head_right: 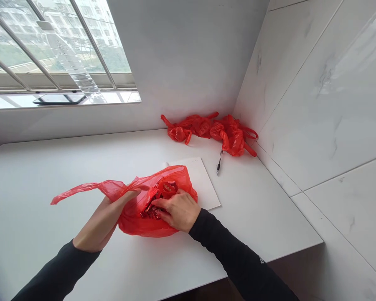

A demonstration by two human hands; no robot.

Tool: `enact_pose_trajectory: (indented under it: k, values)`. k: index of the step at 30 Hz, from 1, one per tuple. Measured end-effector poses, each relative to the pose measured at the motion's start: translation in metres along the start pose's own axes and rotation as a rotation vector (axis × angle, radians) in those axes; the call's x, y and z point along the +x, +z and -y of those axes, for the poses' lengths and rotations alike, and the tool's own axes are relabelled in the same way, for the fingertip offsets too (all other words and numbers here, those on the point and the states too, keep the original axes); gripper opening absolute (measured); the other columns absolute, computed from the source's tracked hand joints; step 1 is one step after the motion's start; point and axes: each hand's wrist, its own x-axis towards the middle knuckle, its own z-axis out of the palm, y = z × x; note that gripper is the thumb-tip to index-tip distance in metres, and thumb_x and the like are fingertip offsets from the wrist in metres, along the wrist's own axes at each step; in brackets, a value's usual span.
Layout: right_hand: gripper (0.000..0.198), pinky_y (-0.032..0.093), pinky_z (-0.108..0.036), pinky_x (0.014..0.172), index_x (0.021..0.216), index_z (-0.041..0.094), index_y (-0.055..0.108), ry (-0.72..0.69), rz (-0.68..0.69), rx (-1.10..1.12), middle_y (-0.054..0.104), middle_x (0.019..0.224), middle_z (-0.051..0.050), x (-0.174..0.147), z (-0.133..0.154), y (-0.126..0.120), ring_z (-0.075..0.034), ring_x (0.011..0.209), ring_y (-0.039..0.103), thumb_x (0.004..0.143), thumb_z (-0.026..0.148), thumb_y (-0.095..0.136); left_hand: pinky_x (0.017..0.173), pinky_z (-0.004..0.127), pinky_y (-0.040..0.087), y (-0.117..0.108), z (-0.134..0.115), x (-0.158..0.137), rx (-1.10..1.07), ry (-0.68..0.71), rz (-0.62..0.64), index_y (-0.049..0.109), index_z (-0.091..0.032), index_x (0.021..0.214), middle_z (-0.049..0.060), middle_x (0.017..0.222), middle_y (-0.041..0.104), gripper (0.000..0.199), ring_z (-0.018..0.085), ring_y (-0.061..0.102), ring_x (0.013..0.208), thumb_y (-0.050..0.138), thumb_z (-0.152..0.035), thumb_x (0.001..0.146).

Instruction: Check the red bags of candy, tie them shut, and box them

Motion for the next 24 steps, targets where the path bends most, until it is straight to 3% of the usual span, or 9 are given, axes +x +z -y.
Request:
enact_pose_trajectory:
  k: [6,10,15,19,22,24]
  values:
    - [0.044,0.046,-0.036,0.086,0.143,0.030,0.054,0.050,0.016,-0.087,0.074,0.081,-0.002,0.002,0.005,0.006,-0.020,0.073,0.065,0.100,0.032,0.054,0.085,0.032,0.049,0.000,-0.002,-0.001,-0.011,-0.014,-0.027,0.073,-0.028,0.100,0.002,0.102,0.069,0.032,0.025,0.062,0.103,0.068,-0.054,0.082]
    - [0.034,0.045,-0.036,0.085,0.133,0.030,0.061,0.069,0.042,-0.091,0.074,0.084,-0.002,0.003,0.009,0.005,-0.021,0.077,0.067,0.100,0.033,0.054,0.081,0.031,0.049,0.001,-0.002,0.000,0.001,-0.013,-0.059,0.072,-0.027,0.096,0.002,0.095,0.069,0.030,0.024,0.061,0.099,0.070,-0.052,0.080]
    - [0.032,0.045,-0.037,0.087,0.131,0.028,0.061,0.118,0.048,-0.088,0.075,0.086,-0.002,0.004,0.011,0.005,-0.021,0.077,0.068,0.101,0.033,0.050,0.070,0.030,0.045,-0.002,-0.006,0.000,0.081,0.004,-0.099,0.064,-0.023,0.078,0.001,0.078,0.060,0.025,0.022,0.058,0.083,0.067,-0.048,0.080]
    - [0.037,0.046,-0.037,0.085,0.138,0.029,0.057,0.127,0.037,-0.120,0.074,0.081,-0.003,0.006,0.012,0.008,-0.021,0.071,0.068,0.102,0.034,0.046,0.065,0.031,0.043,-0.008,-0.005,0.003,0.275,0.095,-0.101,0.059,-0.022,0.072,0.002,0.076,0.059,0.026,0.023,0.057,0.075,0.064,-0.046,0.081]
    - [0.045,0.047,-0.037,0.083,0.146,0.029,0.049,0.115,0.040,-0.144,0.073,0.078,-0.002,0.006,0.013,0.007,-0.022,0.069,0.068,0.101,0.033,0.048,0.062,0.031,0.041,-0.010,0.007,0.010,0.478,0.153,-0.053,0.060,-0.024,0.080,0.003,0.080,0.063,0.020,0.025,0.060,0.074,0.067,-0.043,0.077]
    - [0.041,0.047,-0.037,0.081,0.141,0.027,0.054,0.123,0.047,-0.149,0.072,0.074,-0.003,0.005,0.014,0.006,-0.022,0.067,0.067,0.101,0.033,0.047,0.057,0.030,0.037,-0.012,0.018,0.016,0.626,0.136,-0.069,0.057,-0.026,0.083,0.002,0.072,0.062,0.017,0.024,0.056,0.064,0.065,-0.039,0.076]
